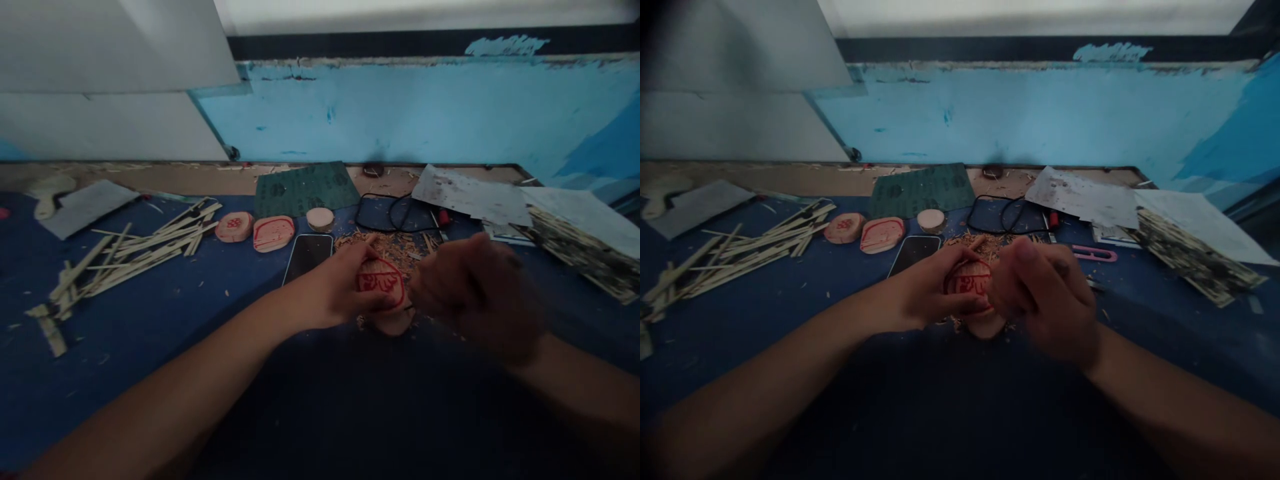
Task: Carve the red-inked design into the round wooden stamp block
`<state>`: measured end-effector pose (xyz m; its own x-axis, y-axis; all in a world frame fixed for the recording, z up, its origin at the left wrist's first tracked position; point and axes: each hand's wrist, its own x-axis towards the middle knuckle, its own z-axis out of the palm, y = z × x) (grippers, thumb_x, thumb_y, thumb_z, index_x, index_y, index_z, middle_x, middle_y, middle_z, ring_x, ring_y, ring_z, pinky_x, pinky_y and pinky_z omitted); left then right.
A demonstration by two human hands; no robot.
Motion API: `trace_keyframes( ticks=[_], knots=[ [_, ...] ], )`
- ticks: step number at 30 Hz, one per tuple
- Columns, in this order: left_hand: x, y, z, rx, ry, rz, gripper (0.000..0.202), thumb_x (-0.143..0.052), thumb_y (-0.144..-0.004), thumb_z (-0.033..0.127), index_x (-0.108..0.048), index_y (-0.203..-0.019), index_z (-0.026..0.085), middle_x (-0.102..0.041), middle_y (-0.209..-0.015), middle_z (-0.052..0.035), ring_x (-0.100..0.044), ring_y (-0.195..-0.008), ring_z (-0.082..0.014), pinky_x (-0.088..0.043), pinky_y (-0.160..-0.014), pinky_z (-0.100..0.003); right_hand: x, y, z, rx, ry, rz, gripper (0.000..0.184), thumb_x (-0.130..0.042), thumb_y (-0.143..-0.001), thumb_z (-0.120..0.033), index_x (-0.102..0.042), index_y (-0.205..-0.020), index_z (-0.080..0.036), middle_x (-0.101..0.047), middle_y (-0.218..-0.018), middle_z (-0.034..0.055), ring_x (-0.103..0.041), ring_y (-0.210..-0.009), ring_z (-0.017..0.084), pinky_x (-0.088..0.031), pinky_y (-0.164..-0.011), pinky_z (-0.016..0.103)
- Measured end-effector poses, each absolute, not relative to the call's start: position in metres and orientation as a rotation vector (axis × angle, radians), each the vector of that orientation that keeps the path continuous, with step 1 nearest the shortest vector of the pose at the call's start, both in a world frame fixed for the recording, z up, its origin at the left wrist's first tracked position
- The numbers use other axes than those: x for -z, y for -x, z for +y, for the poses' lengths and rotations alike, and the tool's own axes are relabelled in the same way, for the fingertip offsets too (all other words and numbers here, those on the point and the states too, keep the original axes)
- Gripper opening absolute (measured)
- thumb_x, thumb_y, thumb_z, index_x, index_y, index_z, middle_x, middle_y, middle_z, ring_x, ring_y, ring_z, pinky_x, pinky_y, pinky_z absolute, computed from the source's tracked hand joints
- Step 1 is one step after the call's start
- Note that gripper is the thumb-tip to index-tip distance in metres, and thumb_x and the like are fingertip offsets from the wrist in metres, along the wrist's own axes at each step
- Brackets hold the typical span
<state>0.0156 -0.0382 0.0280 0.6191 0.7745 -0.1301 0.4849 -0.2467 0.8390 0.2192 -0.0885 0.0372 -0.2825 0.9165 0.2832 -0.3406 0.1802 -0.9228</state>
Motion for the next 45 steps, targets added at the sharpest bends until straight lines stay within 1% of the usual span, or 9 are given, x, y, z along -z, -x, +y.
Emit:
trace_keyframes(
  ticks=[7,11,14,20,24,31,36,41,45],
  knots=[
    [-0.029,-0.016,-0.038,-0.356,-1.884,1.016,0.063,-0.085,-0.090,0.045,-0.064,-0.141,0.016,-0.076,-0.130,-0.0152,-0.070,-0.131,-0.0372,-0.055,-0.116,-0.051,-0.038,-0.221,-0.091,-1.332,0.640,-1.334,0.068,-0.065,-0.112,-0.048,-0.043,-0.054,-0.020,-0.028,-0.051,-0.0049,-0.030,-0.043,0.009,-0.027,-0.044,0.032],
    [-0.024,-0.017,-0.038,-0.406,-1.901,0.992,0.082,-0.087,-0.089,0.046,-0.052,-0.157,0.017,-0.071,-0.146,-0.0171,-0.066,-0.140,-0.0376,-0.053,-0.120,-0.051,-0.024,-0.223,-0.097,-1.219,0.693,-1.455,0.059,-0.058,-0.116,-0.041,-0.051,-0.061,-0.022,-0.036,-0.055,-0.0038,-0.035,-0.049,0.012,-0.029,-0.049,0.035],
    [-0.022,-0.018,-0.038,-0.389,-1.897,0.982,0.091,-0.086,-0.089,0.047,-0.044,-0.164,0.018,-0.072,-0.143,-0.0174,-0.071,-0.133,-0.0368,-0.058,-0.112,-0.048,-0.021,-0.214,-0.099,-1.145,0.732,-1.481,0.056,-0.060,-0.115,-0.047,-0.054,-0.065,-0.023,-0.042,-0.058,-0.0029,-0.038,-0.052,0.014,-0.030,-0.052,0.036],
    [-0.026,-0.021,-0.038,-0.297,-1.887,1.068,0.095,-0.085,-0.088,0.048,-0.039,-0.164,0.013,-0.072,-0.141,-0.0222,-0.071,-0.132,-0.0397,-0.059,-0.110,-0.051,-0.026,-0.200,-0.092,-1.032,0.844,-1.142,0.061,-0.076,-0.105,-0.056,-0.051,-0.057,-0.025,-0.034,-0.052,-0.0050,-0.026,-0.042,0.012,-0.020,-0.041,0.034],
    [-0.025,-0.020,-0.038,-0.331,-1.912,1.017,0.091,-0.084,-0.090,0.050,-0.041,-0.162,0.015,-0.074,-0.138,-0.0202,-0.073,-0.129,-0.0379,-0.060,-0.109,-0.049,-0.026,-0.216,-0.089,-1.284,0.691,-1.450,0.057,-0.067,-0.111,-0.050,-0.059,-0.060,-0.024,-0.037,-0.054,-0.0036,-0.035,-0.047,0.014,-0.029,-0.046,0.034],
    [-0.030,-0.017,-0.041,-0.301,-1.830,1.003,0.072,-0.082,-0.093,0.045,-0.050,-0.151,0.017,-0.079,-0.121,-0.0140,-0.079,-0.112,-0.0324,-0.064,-0.096,-0.043,-0.032,-0.217,-0.066,-1.529,0.619,-1.106,0.067,-0.075,-0.104,-0.052,-0.045,-0.052,-0.023,-0.022,-0.052,-0.0080,-0.013,-0.042,0.008,-0.016,-0.037,0.029],
    [-0.035,-0.017,-0.040,-0.348,-1.750,0.969,0.055,-0.087,-0.091,0.040,-0.063,-0.136,0.019,-0.081,-0.118,-0.0099,-0.080,-0.107,-0.0296,-0.064,-0.093,-0.040,-0.033,-0.225,-0.064,-1.550,0.654,-1.130,0.063,-0.076,-0.103,-0.053,-0.048,-0.057,-0.022,-0.030,-0.053,-0.0071,-0.026,-0.043,0.008,-0.024,-0.041,0.027],
    [-0.036,-0.010,-0.035,-0.386,-1.867,0.988,0.068,-0.092,-0.084,0.038,-0.068,-0.144,0.021,-0.076,-0.141,-0.0138,-0.075,-0.128,-0.0335,-0.061,-0.108,-0.045,-0.044,-0.248,-0.066,-1.291,0.913,-1.544,0.043,-0.068,-0.110,-0.053,-0.069,-0.080,-0.022,-0.064,-0.069,0.0015,-0.063,-0.060,0.016,-0.049,-0.053,0.029],
    [-0.035,-0.001,-0.031,-0.386,-2.043,0.863,0.100,-0.101,-0.071,0.039,-0.059,-0.162,0.026,-0.056,-0.170,-0.0151,-0.061,-0.150,-0.0387,-0.055,-0.119,-0.049,-0.051,-0.264,-0.064,-0.906,1.076,-1.837,0.031,-0.071,-0.110,-0.049,-0.074,-0.094,-0.023,-0.059,-0.058,-0.0023,-0.047,-0.045,0.012,-0.027,-0.041,0.029]
  ],
)
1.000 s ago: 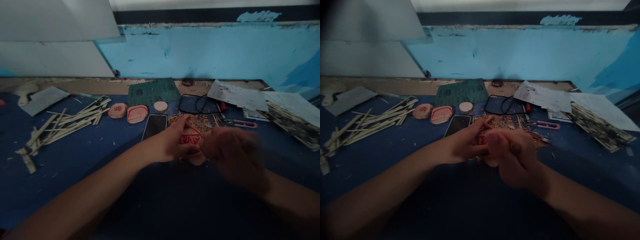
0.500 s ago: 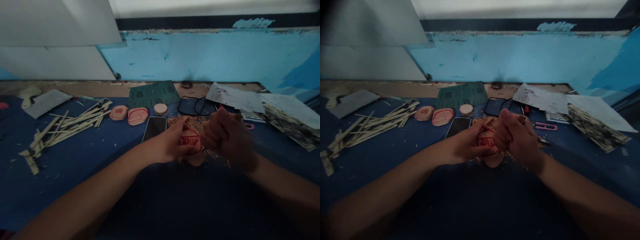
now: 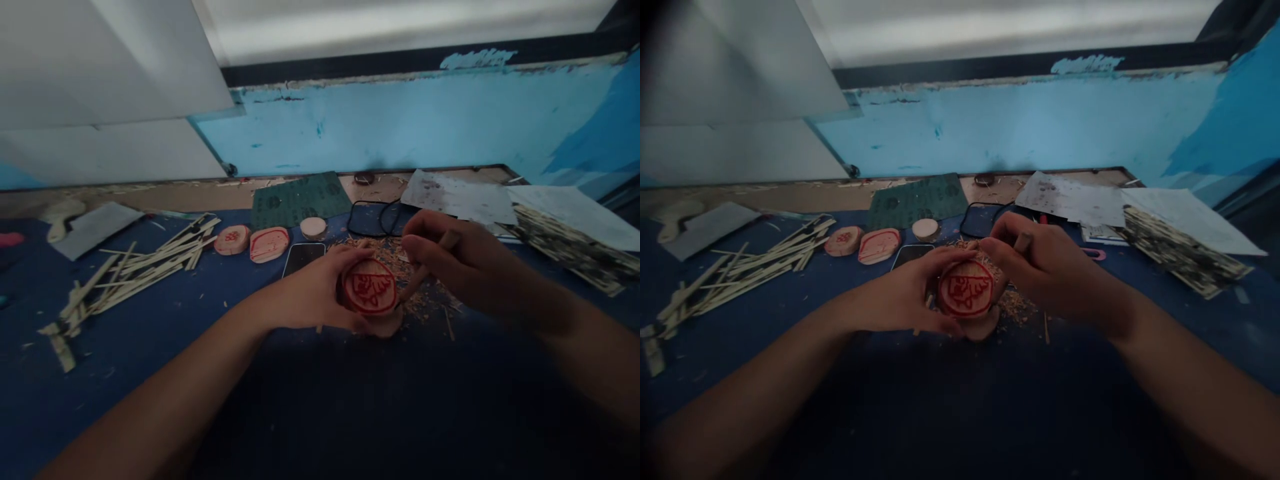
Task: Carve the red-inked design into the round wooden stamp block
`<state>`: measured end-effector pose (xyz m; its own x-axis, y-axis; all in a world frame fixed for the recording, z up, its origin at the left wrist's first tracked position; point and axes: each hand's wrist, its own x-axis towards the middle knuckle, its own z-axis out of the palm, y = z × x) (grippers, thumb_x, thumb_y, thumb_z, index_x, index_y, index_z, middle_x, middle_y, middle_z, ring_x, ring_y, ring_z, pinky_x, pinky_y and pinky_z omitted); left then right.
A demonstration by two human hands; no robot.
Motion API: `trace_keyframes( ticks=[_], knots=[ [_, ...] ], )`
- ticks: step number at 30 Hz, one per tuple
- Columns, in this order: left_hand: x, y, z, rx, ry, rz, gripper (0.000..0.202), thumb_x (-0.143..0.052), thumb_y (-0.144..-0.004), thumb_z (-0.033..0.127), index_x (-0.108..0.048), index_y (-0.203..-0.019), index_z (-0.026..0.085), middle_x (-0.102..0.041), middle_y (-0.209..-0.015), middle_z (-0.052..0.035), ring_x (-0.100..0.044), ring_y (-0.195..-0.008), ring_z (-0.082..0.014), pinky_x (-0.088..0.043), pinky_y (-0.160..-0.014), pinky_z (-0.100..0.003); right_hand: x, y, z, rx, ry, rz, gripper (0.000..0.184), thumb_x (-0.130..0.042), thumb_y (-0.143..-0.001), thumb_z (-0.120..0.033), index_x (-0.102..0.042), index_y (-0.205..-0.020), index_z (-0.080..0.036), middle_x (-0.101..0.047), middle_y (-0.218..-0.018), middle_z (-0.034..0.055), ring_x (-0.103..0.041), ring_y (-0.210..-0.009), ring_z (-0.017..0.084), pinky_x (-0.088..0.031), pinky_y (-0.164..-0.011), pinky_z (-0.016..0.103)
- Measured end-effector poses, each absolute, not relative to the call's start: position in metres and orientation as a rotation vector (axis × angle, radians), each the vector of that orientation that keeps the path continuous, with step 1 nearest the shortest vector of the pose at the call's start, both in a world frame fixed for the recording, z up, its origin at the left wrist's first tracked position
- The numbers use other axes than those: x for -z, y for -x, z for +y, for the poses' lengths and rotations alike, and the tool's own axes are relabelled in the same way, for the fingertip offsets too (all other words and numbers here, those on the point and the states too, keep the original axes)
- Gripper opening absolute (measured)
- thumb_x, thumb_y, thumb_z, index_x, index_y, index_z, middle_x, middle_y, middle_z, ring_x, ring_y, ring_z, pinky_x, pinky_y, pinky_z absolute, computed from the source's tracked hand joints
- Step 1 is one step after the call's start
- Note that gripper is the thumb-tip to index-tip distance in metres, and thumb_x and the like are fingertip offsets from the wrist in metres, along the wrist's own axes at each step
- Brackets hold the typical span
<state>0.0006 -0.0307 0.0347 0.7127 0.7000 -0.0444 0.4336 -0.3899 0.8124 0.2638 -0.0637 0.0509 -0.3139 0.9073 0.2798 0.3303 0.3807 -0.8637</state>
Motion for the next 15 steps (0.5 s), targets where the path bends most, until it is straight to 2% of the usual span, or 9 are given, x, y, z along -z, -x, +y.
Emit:
trace_keyframes(
  ticks=[2,4,6,8,10,11,13,15],
  knots=[
    [-0.037,0.001,-0.030,-0.370,-2.023,0.872,0.096,-0.096,-0.077,0.041,-0.058,-0.164,0.026,-0.056,-0.170,-0.0161,-0.062,-0.148,-0.0389,-0.056,-0.118,-0.050,-0.053,-0.265,-0.063,-0.836,1.095,-1.863,0.033,-0.070,-0.110,-0.049,-0.074,-0.091,-0.022,-0.058,-0.058,-0.0018,-0.047,-0.046,0.012,-0.028,-0.041,0.029],
    [-0.040,0.000,-0.030,-0.367,-1.961,0.908,0.093,-0.093,-0.082,0.043,-0.057,-0.165,0.025,-0.062,-0.163,-0.0161,-0.068,-0.140,-0.0369,-0.060,-0.111,-0.047,-0.056,-0.262,-0.064,-0.898,1.068,-1.814,0.040,-0.066,-0.112,-0.050,-0.073,-0.085,-0.021,-0.066,-0.069,0.0025,-0.060,-0.057,0.014,-0.042,-0.048,0.027],
    [-0.045,-0.001,-0.031,-0.360,-1.945,0.952,0.091,-0.093,-0.083,0.052,-0.058,-0.162,0.025,-0.072,-0.149,-0.0143,-0.074,-0.125,-0.0334,-0.063,-0.097,-0.041,-0.060,-0.256,-0.067,-1.038,0.988,-1.729,0.048,-0.062,-0.113,-0.054,-0.072,-0.079,-0.021,-0.070,-0.076,0.0049,-0.068,-0.065,0.016,-0.053,-0.057,0.028],
    [-0.047,-0.002,-0.031,-0.350,-2.003,0.971,0.073,-0.087,-0.088,0.061,-0.068,-0.148,0.023,-0.078,-0.129,-0.0098,-0.076,-0.105,-0.0281,-0.060,-0.082,-0.035,-0.064,-0.249,-0.072,-1.207,0.889,-1.613,0.051,-0.063,-0.112,-0.058,-0.072,-0.075,-0.022,-0.068,-0.070,0.0034,-0.070,-0.067,0.018,-0.057,-0.063,0.030],
    [-0.048,-0.003,-0.033,-0.353,-2.066,0.946,0.051,-0.075,-0.097,0.066,-0.076,-0.121,0.021,-0.078,-0.108,-0.0057,-0.071,-0.090,-0.0230,-0.053,-0.073,-0.031,-0.068,-0.242,-0.077,-1.381,0.780,-1.474,0.051,-0.067,-0.109,-0.060,-0.069,-0.073,-0.023,-0.062,-0.061,0.0007,-0.070,-0.064,0.020,-0.057,-0.063,0.032],
    [-0.047,-0.004,-0.033,-0.367,-2.078,0.922,0.049,-0.067,-0.102,0.068,-0.076,-0.108,0.020,-0.076,-0.100,-0.0047,-0.069,-0.085,-0.0215,-0.050,-0.071,-0.031,-0.069,-0.238,-0.079,-1.471,0.725,-1.405,0.051,-0.069,-0.108,-0.060,-0.066,-0.072,-0.024,-0.059,-0.058,-0.0009,-0.069,-0.062,0.020,-0.056,-0.063,0.033],
    [-0.045,-0.006,-0.035,-0.387,-2.064,0.898,0.061,-0.049,-0.109,0.073,-0.072,-0.092,0.020,-0.074,-0.087,-0.0043,-0.067,-0.079,-0.0205,-0.048,-0.070,-0.031,-0.070,-0.233,-0.083,-1.614,0.623,-1.292,0.051,-0.068,-0.109,-0.058,-0.059,-0.072,-0.025,-0.050,-0.053,-0.0041,-0.061,-0.054,0.018,-0.051,-0.059,0.032],
    [-0.043,-0.011,-0.037,-0.374,-2.067,0.957,0.074,-0.032,-0.112,0.077,-0.071,-0.083,0.021,-0.072,-0.077,-0.0049,-0.067,-0.074,-0.0214,-0.046,-0.068,-0.032,-0.067,-0.230,-0.085,-1.675,0.561,-1.242,0.051,-0.065,-0.111,-0.057,-0.056,-0.073,-0.025,-0.043,-0.051,-0.0062,-0.049,-0.048,0.014,-0.045,-0.054,0.030]
  ],
)
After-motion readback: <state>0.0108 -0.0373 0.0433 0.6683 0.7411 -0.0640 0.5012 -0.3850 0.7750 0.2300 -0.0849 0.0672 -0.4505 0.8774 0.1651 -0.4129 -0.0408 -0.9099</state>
